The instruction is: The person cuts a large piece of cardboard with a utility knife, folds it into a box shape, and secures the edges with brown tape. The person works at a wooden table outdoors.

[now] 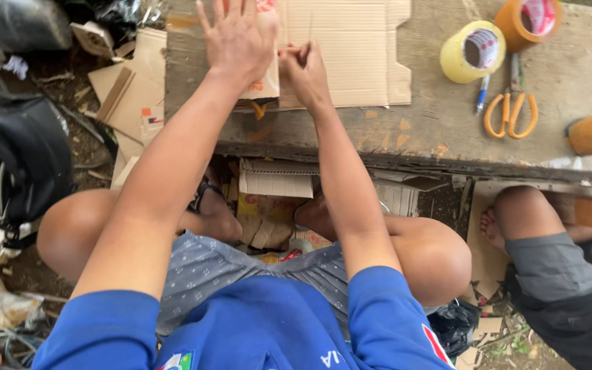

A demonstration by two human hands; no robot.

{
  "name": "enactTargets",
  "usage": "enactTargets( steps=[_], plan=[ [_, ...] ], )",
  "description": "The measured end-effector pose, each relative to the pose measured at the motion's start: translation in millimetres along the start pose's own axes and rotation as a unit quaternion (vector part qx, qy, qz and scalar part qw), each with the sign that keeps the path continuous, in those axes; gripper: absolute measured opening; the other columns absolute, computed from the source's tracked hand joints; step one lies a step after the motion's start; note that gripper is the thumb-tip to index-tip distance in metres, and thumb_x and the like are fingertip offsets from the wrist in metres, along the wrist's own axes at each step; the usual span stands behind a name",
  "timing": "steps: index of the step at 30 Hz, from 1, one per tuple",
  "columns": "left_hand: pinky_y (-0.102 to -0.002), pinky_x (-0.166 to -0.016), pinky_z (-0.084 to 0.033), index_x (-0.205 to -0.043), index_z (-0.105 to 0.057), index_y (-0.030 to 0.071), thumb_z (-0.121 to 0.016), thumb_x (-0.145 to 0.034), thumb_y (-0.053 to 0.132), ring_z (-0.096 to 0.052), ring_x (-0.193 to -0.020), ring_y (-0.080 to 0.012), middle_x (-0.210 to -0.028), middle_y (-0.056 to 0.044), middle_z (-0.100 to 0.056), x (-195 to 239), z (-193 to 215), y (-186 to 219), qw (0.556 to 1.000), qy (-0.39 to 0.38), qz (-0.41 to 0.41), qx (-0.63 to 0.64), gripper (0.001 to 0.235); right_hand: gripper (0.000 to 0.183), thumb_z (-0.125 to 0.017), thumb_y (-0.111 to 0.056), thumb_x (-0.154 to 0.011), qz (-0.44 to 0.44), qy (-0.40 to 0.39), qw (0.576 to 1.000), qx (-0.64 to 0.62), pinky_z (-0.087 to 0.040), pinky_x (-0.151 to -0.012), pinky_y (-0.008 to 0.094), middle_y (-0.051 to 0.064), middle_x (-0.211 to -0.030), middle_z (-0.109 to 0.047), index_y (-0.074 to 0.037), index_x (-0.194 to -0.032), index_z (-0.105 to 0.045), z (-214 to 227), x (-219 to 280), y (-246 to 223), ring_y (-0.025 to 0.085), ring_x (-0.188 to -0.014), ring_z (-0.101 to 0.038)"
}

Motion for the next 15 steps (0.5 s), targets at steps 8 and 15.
enactTargets(
  steps=[8,15],
  plan=[
    [-0.059,-0.122,-0.032,-0.159,-0.036,-0.001,-0.047,-0.107,0.03,-0.027,-0.153,-0.0409,-0.166,-0.017,-0.037,5.9,-12.3,-3.7,0.986,-0.143,0.048,0.075,0.062,0.036,-0.047,-0.04,-0.1,-0.095,0.06,0.978,0.177,-0.058,-0.069,0.045,0.016,-0.086,-0.077,-0.009,-0.106,-0.065,-1.7,-82.7,5.6,0.034,-0.076,-0.074],
    [-0.056,-0.117,-0.038,-0.162,-0.031,-0.004,-0.049,-0.107,0.027,-0.019,-0.154,-0.0472,-0.169,-0.019,-0.027,5.3,-7.3,-3.0,0.994,-0.104,0.009,0.041,0.065,0.025,-0.053,-0.029,-0.099,0.167,0.168,0.897,0.374,-0.054,-0.068,0.054,0.019,-0.084,-0.071,-0.01,-0.092,-0.068,-28.9,-121.5,27.8,0.043,-0.076,-0.068]
  ],
)
Point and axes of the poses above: each hand's wrist, its own x-axis away from the middle knuckle, its own z-axis out of the back of the hand, y = z × x, the point moved 4 cm from there along -x, towards the middle knuckle
